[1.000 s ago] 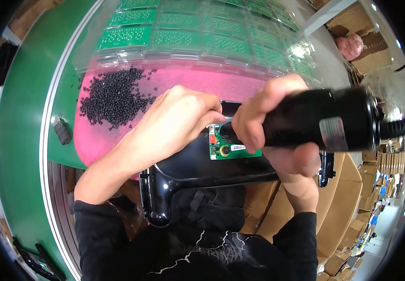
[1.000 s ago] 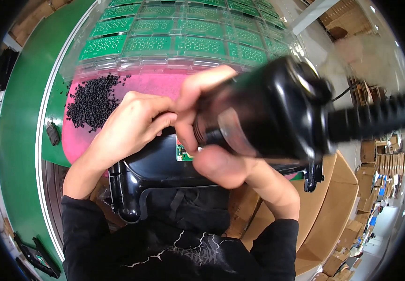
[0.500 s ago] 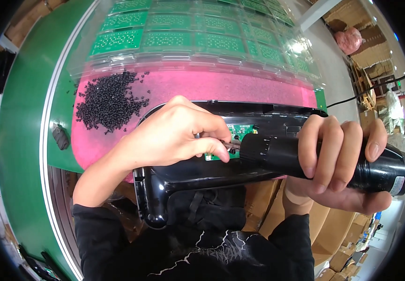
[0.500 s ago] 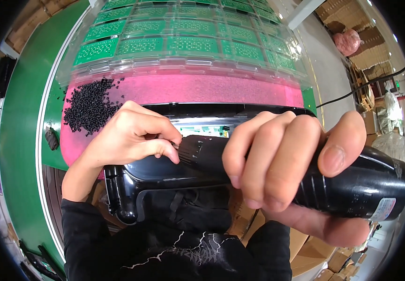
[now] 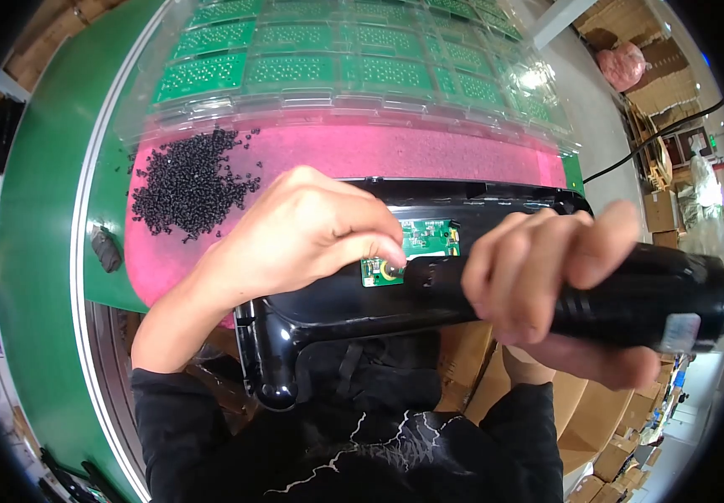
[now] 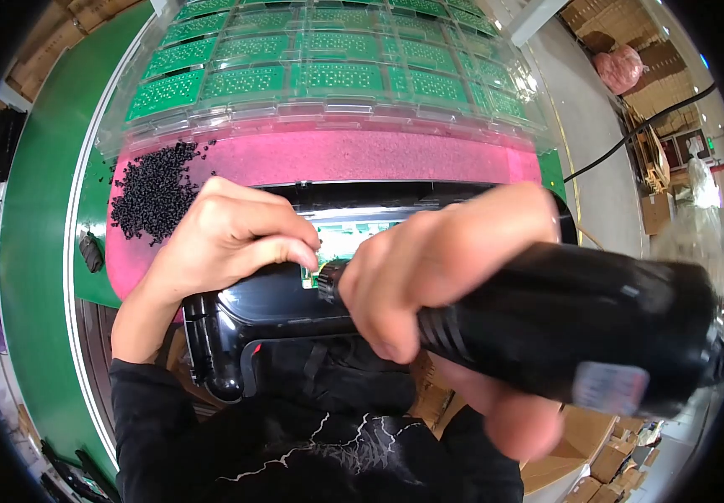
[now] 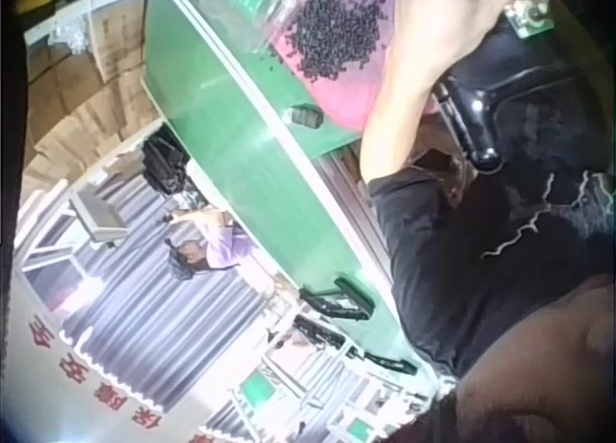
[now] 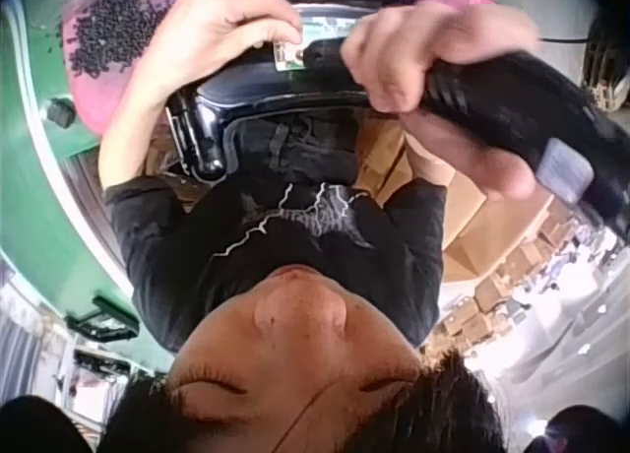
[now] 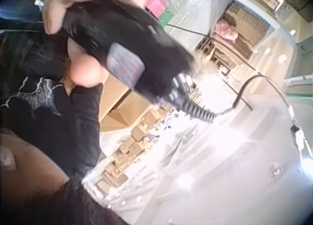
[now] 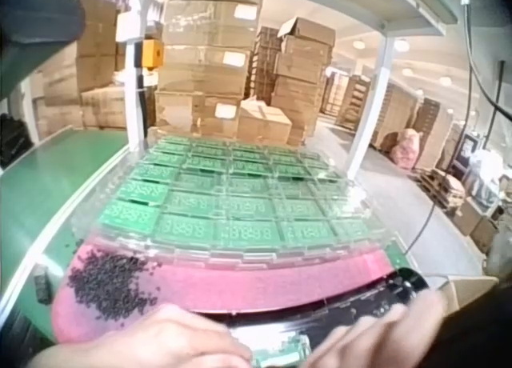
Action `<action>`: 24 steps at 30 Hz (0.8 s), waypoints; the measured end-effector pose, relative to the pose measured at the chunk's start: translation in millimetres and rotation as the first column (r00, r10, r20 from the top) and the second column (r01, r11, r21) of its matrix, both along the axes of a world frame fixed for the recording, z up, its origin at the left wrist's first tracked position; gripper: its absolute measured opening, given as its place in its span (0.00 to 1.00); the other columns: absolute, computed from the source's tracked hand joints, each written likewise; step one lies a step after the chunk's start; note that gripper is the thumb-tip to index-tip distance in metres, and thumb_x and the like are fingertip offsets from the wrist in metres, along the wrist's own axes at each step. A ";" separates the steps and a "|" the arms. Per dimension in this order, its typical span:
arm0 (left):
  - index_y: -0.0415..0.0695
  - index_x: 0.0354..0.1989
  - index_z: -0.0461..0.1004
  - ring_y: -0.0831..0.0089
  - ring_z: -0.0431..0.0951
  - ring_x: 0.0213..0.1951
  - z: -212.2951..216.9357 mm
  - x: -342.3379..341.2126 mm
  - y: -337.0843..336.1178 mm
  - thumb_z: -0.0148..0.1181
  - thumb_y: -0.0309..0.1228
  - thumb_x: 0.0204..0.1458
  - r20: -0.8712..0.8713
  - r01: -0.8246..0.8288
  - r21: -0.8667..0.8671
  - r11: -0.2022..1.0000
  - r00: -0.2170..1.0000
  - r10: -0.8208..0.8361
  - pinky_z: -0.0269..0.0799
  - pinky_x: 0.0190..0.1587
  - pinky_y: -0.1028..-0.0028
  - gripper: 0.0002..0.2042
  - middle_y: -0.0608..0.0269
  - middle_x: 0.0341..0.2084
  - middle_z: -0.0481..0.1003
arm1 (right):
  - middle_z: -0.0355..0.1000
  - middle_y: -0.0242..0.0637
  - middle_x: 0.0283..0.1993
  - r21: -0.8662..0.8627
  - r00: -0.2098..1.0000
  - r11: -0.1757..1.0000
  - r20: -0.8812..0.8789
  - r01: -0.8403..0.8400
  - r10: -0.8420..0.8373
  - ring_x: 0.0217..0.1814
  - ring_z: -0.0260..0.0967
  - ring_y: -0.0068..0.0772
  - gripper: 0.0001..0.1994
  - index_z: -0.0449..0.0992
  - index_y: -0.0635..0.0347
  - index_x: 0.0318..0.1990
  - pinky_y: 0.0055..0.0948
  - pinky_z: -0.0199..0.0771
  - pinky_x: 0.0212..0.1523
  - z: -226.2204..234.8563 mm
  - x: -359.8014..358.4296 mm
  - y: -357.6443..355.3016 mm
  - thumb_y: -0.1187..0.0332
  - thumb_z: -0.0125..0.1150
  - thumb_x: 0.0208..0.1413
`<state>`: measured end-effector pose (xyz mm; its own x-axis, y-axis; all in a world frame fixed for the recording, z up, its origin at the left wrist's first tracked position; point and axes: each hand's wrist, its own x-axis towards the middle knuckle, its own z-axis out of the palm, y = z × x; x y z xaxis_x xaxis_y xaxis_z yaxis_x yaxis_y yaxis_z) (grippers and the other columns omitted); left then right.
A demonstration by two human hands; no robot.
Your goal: The recorder is assembling electronic circuit boards into plastic housings and securing them with screws using an electric screwdriver.
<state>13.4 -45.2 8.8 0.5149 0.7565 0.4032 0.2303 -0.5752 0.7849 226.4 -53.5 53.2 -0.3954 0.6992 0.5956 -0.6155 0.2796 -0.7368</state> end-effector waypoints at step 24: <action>0.35 0.37 0.76 0.53 0.80 0.33 -5.3 2.6 0.1 0.61 0.26 0.55 -0.051 -0.150 0.010 0.989 0.987 0.150 0.75 0.36 0.62 0.06 0.52 0.29 0.78 | 0.73 0.25 0.25 -0.241 0.901 0.970 0.416 -0.022 0.124 0.25 0.66 0.17 0.34 0.70 0.57 0.42 0.20 0.59 0.28 6.5 -15.5 -13.0 0.40 0.76 0.39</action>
